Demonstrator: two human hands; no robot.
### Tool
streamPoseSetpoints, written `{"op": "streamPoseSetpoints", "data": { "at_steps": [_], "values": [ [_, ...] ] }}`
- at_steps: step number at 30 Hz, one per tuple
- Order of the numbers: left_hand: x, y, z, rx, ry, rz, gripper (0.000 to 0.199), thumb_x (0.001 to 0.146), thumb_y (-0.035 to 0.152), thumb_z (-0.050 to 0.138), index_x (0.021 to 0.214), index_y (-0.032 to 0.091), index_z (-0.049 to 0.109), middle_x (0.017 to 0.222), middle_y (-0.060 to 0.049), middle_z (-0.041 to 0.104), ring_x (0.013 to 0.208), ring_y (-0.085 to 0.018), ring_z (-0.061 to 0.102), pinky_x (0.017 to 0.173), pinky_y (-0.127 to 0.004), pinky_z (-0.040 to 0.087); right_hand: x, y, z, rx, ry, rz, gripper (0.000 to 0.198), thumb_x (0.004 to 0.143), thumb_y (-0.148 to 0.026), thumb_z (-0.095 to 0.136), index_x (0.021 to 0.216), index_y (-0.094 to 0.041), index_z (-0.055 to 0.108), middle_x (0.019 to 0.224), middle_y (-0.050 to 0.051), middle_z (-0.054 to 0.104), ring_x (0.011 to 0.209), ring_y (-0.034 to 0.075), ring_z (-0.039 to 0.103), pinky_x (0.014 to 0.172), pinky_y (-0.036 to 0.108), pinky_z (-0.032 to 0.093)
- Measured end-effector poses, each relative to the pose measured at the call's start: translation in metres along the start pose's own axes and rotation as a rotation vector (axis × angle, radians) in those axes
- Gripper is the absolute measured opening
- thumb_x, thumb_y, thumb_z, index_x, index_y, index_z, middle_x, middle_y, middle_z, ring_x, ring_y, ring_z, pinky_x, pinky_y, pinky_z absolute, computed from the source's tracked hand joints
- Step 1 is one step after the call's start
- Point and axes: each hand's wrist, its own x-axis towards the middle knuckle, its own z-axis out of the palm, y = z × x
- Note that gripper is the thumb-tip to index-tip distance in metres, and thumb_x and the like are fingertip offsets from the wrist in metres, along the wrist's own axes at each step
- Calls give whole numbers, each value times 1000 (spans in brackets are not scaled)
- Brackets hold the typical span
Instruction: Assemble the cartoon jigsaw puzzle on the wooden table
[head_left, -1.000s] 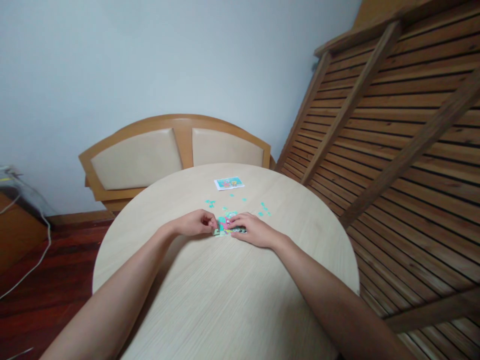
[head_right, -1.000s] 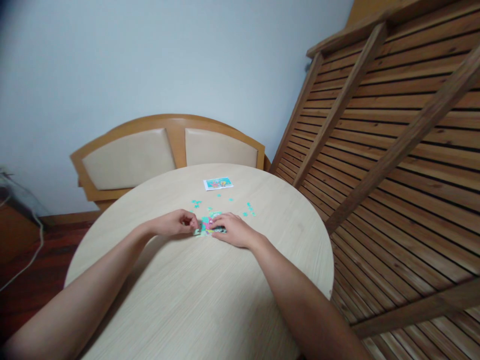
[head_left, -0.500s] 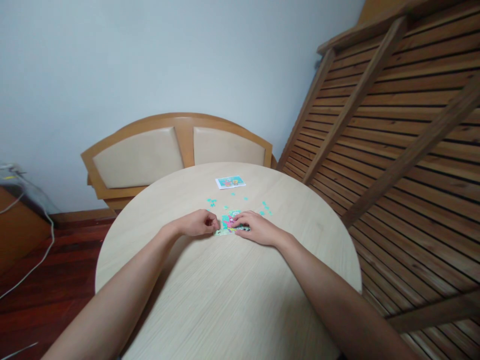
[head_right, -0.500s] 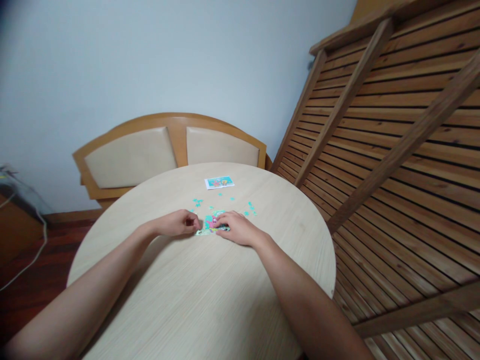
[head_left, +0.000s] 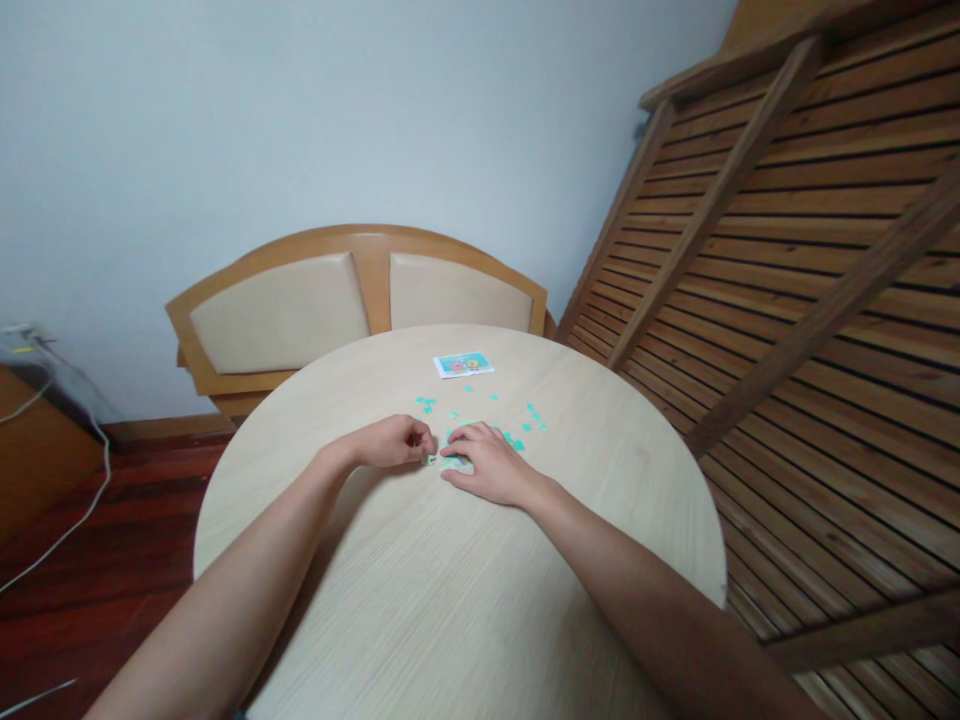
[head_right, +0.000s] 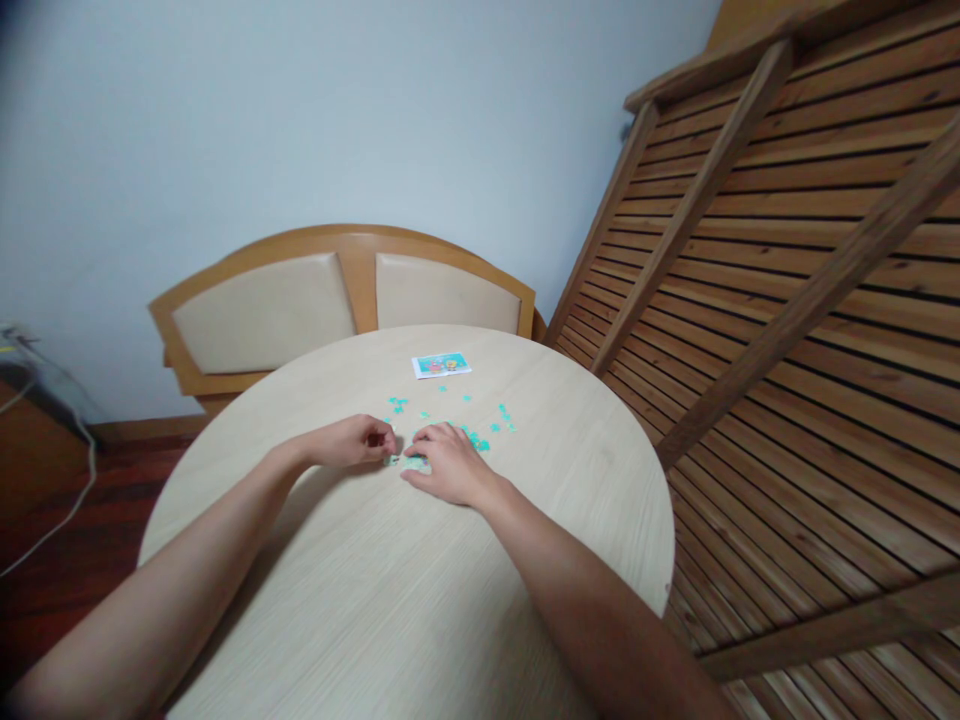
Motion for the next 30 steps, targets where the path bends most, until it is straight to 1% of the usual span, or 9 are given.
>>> {"op": "streamPoseSetpoints", "data": {
  "at_steps": [5,10,14,17,21,23,27,30],
  "values": [
    [-2,0,-2,13,-7,-11,26,73,25,53,88,14,71,78,-2,68,69,-14,56,64,-23,40,5,-4,8,38,2,27,20,88,-32,69,105,-23,72,113,5,66,111,22,54,98,37,40],
    [0,-6,-1,10,-15,12,26,74,25,52,89,14,71,78,-2,69,70,-14,57,64,-22,41,7,-4,9,56,23,99,25,84,-34,74,105,-21,69,115,7,65,112,23,53,98,38,39],
    [0,-7,0,12,-11,13,26,73,24,52,89,14,71,77,-2,68,69,-14,56,64,-22,41,9,-5,8,95,5,146,21,83,-33,76,98,-21,69,118,7,64,115,23,52,99,39,39],
    [0,-5,0,0,-15,3,26,72,23,52,87,14,70,75,-1,67,67,-13,55,62,-22,40,10,-5,8,124,-9,161,20,82,-31,76,98,-21,69,120,7,63,117,24,50,99,39,38],
    [0,-3,0,-10,-21,1,25,72,22,51,86,14,70,74,-1,66,67,-13,55,61,-21,39,11,-5,8,144,28,157,21,80,-33,78,97,-23,69,108,5,65,111,23,51,94,37,38],
    [-1,-3,-1,-13,-23,-1,25,71,22,52,87,14,70,74,-1,66,67,-13,55,61,-21,40,11,-5,8,143,37,180,21,79,-34,79,95,-23,70,102,4,66,106,22,52,91,35,38],
    [-1,-2,-1,-17,-21,-13,25,71,22,52,87,14,70,74,-1,66,67,-13,55,61,-21,40,12,-7,6,117,24,234,22,77,-37,80,93,-24,73,97,3,67,102,22,53,87,34,35],
    [-2,-1,-1,-14,-20,-25,25,71,23,52,87,14,70,74,-1,66,67,-13,55,61,-21,40,12,-10,3,109,-13,237,20,79,-38,77,92,-24,73,90,1,67,94,18,57,83,31,34]
  ]
}}
